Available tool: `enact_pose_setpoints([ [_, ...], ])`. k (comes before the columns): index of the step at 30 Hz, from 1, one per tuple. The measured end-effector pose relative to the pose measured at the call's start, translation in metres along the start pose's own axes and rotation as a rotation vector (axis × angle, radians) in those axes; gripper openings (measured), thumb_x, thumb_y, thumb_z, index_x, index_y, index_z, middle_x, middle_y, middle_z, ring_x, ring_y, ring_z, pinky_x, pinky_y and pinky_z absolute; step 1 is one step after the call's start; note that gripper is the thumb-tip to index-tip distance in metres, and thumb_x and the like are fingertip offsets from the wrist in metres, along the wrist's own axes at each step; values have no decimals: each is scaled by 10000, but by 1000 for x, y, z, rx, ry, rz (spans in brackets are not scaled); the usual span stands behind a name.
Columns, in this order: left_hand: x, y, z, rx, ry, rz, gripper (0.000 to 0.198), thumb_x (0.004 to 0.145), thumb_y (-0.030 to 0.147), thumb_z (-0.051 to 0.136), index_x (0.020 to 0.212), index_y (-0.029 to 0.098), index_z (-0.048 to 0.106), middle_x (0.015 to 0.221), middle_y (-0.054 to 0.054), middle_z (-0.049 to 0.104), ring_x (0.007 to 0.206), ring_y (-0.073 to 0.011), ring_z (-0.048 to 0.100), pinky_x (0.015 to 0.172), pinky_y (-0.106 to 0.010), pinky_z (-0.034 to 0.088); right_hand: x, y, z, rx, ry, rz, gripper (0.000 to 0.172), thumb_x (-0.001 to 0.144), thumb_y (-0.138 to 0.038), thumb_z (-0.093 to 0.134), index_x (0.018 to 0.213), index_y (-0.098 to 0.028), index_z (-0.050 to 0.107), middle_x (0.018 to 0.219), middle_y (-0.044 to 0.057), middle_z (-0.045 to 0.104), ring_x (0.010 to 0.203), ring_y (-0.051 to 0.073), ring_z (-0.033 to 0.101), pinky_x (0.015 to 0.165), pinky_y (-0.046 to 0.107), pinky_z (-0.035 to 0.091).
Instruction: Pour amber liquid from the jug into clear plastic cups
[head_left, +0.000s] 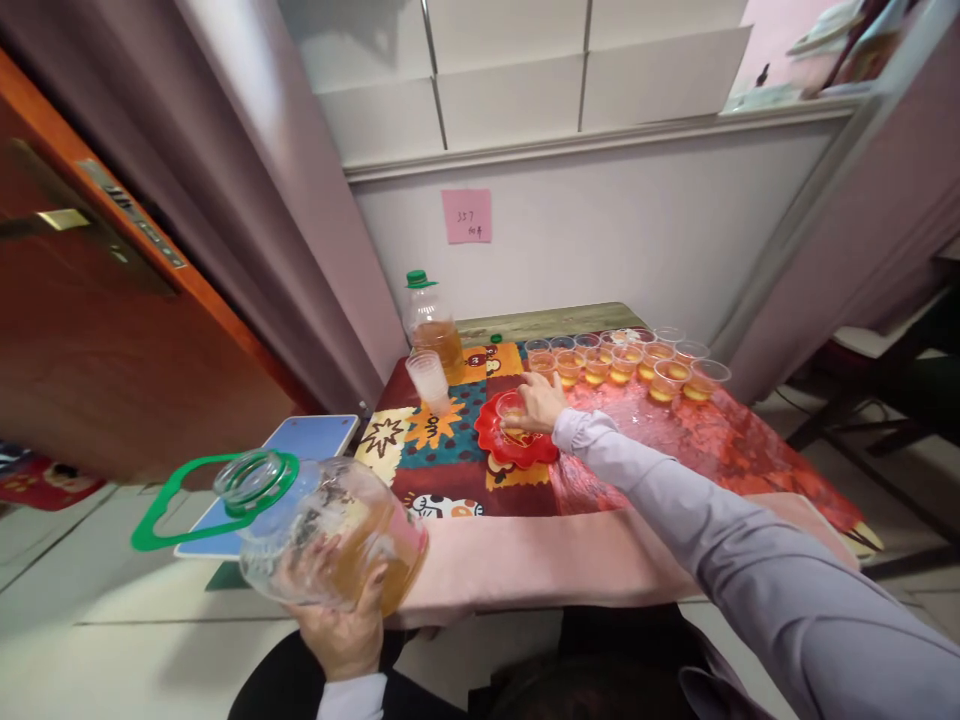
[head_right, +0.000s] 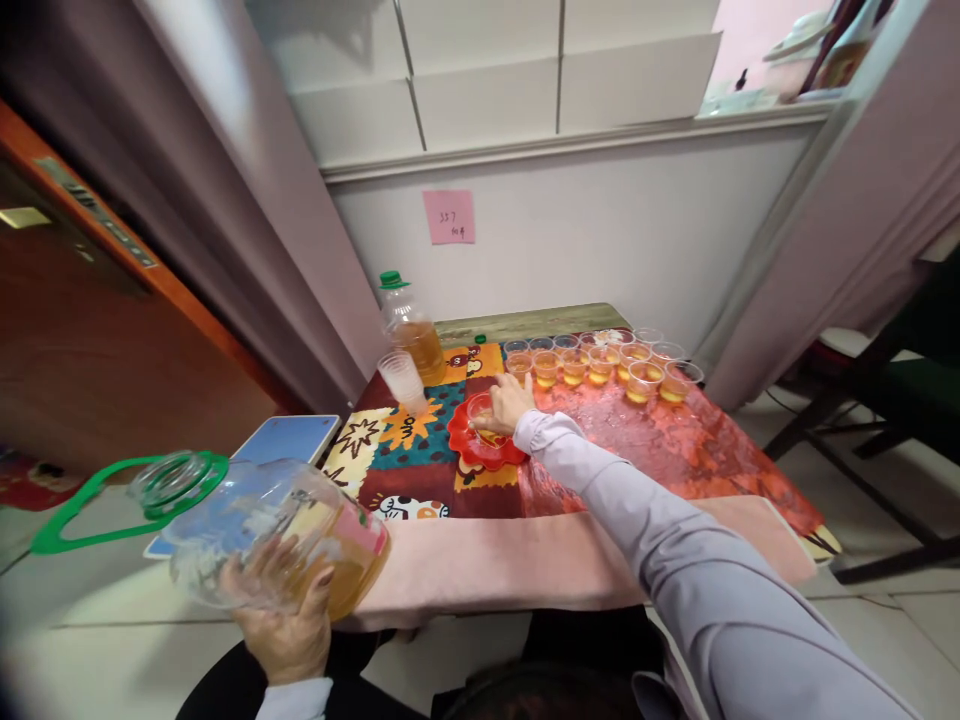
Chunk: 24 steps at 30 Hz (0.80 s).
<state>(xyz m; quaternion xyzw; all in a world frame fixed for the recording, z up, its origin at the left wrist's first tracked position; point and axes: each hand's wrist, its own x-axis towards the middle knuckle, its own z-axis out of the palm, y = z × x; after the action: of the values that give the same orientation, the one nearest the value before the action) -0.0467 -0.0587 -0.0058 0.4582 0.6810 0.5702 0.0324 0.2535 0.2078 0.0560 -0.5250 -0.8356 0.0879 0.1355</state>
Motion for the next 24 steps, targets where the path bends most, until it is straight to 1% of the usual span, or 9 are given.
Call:
enact_pose_setpoints([
  [4, 1, 6, 2, 0, 30, 17, 1000, 879, 634, 717, 1643, 353, 136, 1645, -189, 432, 1500, -398, 525, 1225, -655, 461, -3, -6, -1, -45, 28, -58, 720, 833, -646, 834, 1300, -106, 739, 1660, 278, 469, 1564, 451, 393, 1298, 758, 84],
  [7, 2, 8, 2, -6, 35, 17, 1001, 875, 614, 722, 1648, 348, 145, 1647, -182, 443, 1508, -413, 515, 1226, -668, 461, -6, -9, 2, -44, 58, -126, 675, 826, -587, 851, 1293, -111, 747, 1653, 263, 487, 1572, 438, 391, 1314, 734, 50],
  [9, 2, 7, 0, 0, 27, 21, 1006, 876, 574, 740, 1653, 355, 141, 1650, -169, 450, 1511, -406, 514, 1235, -672, 452, -7, -8, 3, -23, 102, -153, 639, 826, -593, 844, 1248, -120, 764, 1647, 254, 498, 1575, 434, 386, 1320, 722, 30],
  [11, 2, 5, -1, 10, 15, 31, 1013, 871, 536, 760, 1658, 362, 147, 1639, -149, 469, 1499, -393, 533, 1244, -669, 447, -9, -4, -1, 23, 160, -126, 619, 837, -627, 821, 1201, -128, 774, 1641, 251, 505, 1569, 432, 395, 1316, 727, 33],
  [13, 2, 3, -2, -4, 20, 32, 1014, 865, 502, 775, 1661, 362, 164, 1622, -135, 491, 1488, -383, 547, 1245, -661, 454, -11, 7, -9, 85, 219, -64, 609, 866, -669, 775, 1172, -143, 774, 1627, 249, 519, 1546, 424, 426, 1300, 752, 65],
  [16, 2, 2, -1, -31, 53, 34, 1013, 837, 471, 809, 1656, 372, 222, 1611, -127, 516, 1483, -393, 551, 1242, -686, 454, -16, 39, -25, 138, 302, 37, 601, 888, -705, 730, 1138, -160, 770, 1595, 239, 551, 1494, 417, 483, 1276, 778, 114],
  [19, 2, 3, 1, -44, 64, 44, 1005, 828, 493, 811, 1651, 391, 243, 1628, -124, 514, 1478, -404, 557, 1241, -727, 431, -25, 84, -39, 76, 358, 118, 586, 879, -698, 739, 1088, -152, 771, 1563, 253, 568, 1460, 432, 505, 1277, 766, 129],
  [21, 1, 4, 1, -49, 64, 38, 1013, 829, 519, 803, 1655, 385, 233, 1635, -129, 508, 1491, -406, 546, 1239, -735, 424, -34, 117, -43, -5, 365, 165, 577, 875, -686, 741, 1082, -148, 771, 1567, 259, 558, 1462, 446, 492, 1282, 756, 119],
  [24, 1, 4, 1, -54, 71, 35, 1016, 817, 525, 813, 1648, 373, 249, 1626, -134, 513, 1507, -414, 528, 1239, -742, 418, -47, 163, -42, -134, 332, 256, 588, 860, -663, 748, 1129, -140, 767, 1595, 257, 531, 1496, 454, 443, 1290, 742, 78],
])
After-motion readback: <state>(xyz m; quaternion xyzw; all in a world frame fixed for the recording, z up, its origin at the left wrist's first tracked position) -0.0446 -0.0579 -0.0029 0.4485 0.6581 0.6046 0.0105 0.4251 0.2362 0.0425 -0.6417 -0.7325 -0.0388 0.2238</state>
